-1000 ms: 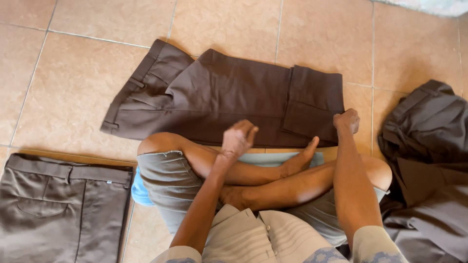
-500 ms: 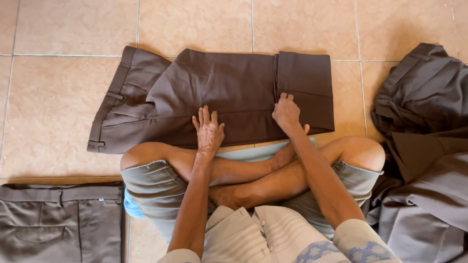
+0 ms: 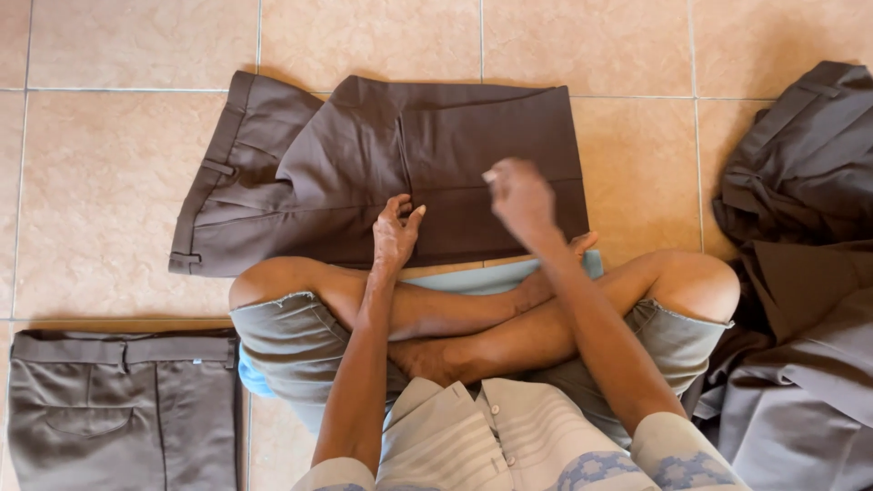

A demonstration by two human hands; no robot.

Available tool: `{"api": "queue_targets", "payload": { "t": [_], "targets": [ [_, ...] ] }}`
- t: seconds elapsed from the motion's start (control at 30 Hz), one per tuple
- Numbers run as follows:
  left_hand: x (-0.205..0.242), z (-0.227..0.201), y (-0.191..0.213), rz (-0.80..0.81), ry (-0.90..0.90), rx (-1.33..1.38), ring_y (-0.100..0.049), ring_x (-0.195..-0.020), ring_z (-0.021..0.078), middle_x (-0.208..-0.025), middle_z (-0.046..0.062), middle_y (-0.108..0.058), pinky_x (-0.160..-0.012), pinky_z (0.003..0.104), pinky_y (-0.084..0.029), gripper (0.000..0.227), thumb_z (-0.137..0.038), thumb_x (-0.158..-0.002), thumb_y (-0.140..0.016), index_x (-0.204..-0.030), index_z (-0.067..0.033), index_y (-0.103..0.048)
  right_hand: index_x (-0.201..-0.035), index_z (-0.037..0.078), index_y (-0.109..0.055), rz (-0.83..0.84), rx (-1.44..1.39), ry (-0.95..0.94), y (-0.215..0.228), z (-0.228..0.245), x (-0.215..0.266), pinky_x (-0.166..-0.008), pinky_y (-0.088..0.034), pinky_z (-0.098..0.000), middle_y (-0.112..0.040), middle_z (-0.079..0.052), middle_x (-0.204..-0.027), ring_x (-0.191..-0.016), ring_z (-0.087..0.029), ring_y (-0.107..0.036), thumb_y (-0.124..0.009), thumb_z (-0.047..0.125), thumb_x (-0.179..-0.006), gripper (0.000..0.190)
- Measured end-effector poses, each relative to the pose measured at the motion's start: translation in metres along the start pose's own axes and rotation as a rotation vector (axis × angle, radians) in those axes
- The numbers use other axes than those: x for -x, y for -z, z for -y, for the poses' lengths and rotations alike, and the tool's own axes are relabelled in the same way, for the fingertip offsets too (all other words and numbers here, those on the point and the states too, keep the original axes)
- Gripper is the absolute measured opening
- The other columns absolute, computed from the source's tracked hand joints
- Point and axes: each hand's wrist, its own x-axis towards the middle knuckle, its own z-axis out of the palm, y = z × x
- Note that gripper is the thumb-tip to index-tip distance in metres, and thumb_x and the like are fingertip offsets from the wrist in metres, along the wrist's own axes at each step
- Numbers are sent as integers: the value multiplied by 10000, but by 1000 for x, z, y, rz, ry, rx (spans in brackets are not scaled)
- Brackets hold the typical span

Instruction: Folding multiple pairs of brown trousers into neat rectangular shapes while sitting on a tiled floor.

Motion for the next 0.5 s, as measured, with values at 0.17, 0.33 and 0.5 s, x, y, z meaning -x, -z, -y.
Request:
{"api": "queue_targets", "payload": {
  "t": [0.17, 0.33, 0.5],
  "targets": [
    [2, -8, 1, 28, -39, 27, -768, -903, 303, -1171, 158, -745, -724, 400, -636, 470, -196, -869, -792, -1317, -167, -652, -1345, 32, -431, -39, 226, -784, 5, -135, -22, -913, -503, -670, -530, -248, -1284, -1178, -463, -588, -666, 590, -989, 703],
    [7, -11, -2, -16, -131, 4, -760, -915, 322, -1215, 148, -737, -749, 415, -621, 465, -224, -878, -771, -1327, -191, -654, -1162, 98, -664, -129, 80, -763, -50, -251, -19, -737, -569, -571, -688, -179, -1015, -965, -407, -707, -764, 443, -881, 456],
    [10, -25, 11, -417, -536, -404, -722, -973, 268, -1204, 11, -722, -820, 399, -598, 247, -289, -900, -740, -1132, -205, -724, -1075, 152, -661, -338, 269, -810, -20, -268, -14, -711, -576, -542, -702, -119, -978, -926, -368, -712, -809, 374, -861, 342]
  ]
}}
